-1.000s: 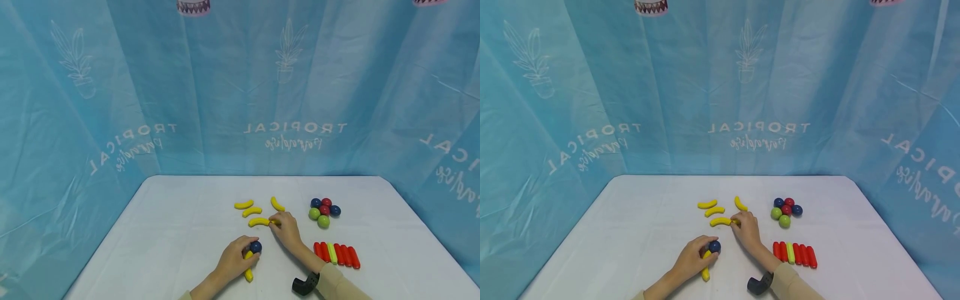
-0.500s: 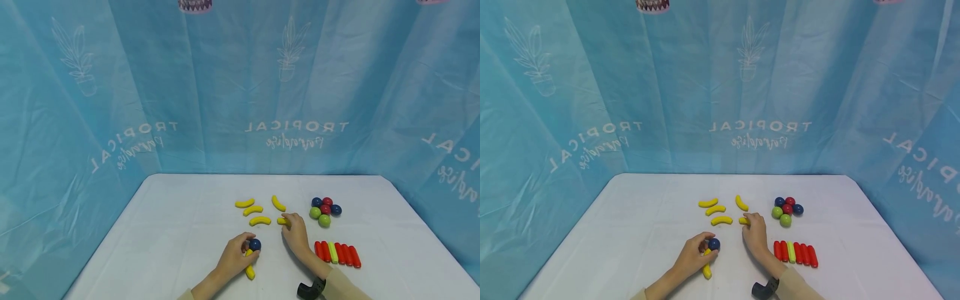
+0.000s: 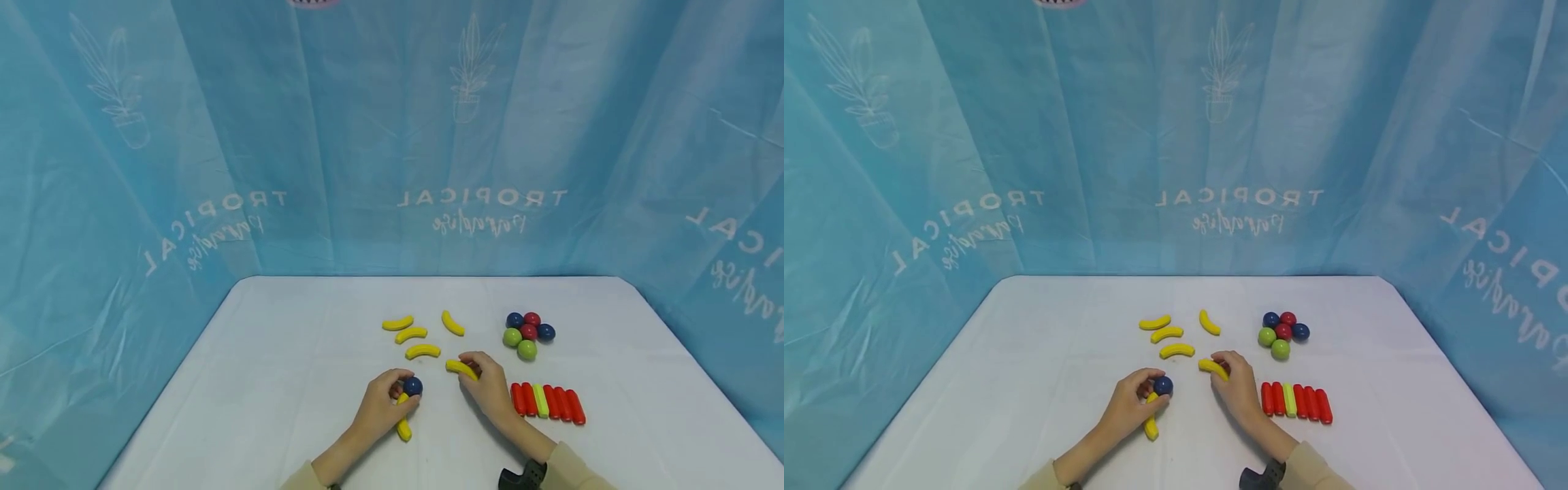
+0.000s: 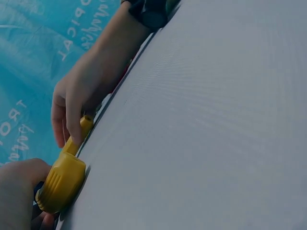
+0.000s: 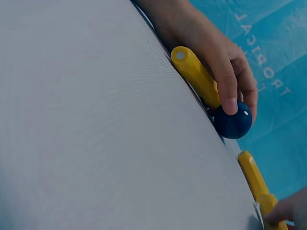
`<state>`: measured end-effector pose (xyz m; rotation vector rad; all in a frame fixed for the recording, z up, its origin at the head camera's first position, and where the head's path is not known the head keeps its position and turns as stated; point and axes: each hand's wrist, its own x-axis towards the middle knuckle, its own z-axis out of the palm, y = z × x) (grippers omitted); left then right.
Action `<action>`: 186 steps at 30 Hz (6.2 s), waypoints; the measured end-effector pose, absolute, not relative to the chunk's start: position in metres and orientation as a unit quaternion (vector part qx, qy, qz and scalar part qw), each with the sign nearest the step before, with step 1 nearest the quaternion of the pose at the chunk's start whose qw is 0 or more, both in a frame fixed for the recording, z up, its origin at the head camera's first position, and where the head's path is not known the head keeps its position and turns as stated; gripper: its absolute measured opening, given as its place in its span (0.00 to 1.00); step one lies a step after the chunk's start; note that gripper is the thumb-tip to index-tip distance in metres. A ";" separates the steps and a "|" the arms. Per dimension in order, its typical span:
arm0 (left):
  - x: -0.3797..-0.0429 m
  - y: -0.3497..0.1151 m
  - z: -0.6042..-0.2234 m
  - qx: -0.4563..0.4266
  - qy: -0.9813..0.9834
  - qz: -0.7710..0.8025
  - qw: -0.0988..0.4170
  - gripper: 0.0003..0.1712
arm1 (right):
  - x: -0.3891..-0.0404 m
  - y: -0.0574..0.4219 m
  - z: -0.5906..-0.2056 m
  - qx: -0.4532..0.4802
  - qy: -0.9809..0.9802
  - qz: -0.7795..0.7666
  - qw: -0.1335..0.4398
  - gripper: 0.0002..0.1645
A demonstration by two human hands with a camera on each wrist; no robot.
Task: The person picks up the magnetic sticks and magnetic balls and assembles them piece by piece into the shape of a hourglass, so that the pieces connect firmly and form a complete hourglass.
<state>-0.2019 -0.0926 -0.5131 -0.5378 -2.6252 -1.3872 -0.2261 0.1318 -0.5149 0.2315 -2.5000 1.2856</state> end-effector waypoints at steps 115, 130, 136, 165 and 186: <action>-0.206 -0.101 -0.514 -0.176 -0.837 -0.516 0.055 0.22 | -0.220 0.096 -0.507 0.252 -0.808 0.530 0.057 0.18; -0.205 -0.097 -0.513 -0.154 -0.836 -0.526 0.035 0.26 | -0.264 0.090 -0.521 0.157 -0.852 0.463 0.189 0.16; -0.205 -0.097 -0.513 -0.145 -0.839 -0.523 0.045 0.21 | -0.262 0.091 -0.520 0.143 -0.853 0.464 0.191 0.12; -0.208 -0.096 -0.514 -0.118 -0.862 -0.484 0.092 0.20 | -0.213 0.096 -0.513 0.125 -0.838 0.520 0.110 0.14; -0.210 -0.095 -0.515 -0.103 -0.886 -0.437 0.116 0.16 | -0.236 0.122 -0.494 0.091 -0.832 0.508 0.204 0.10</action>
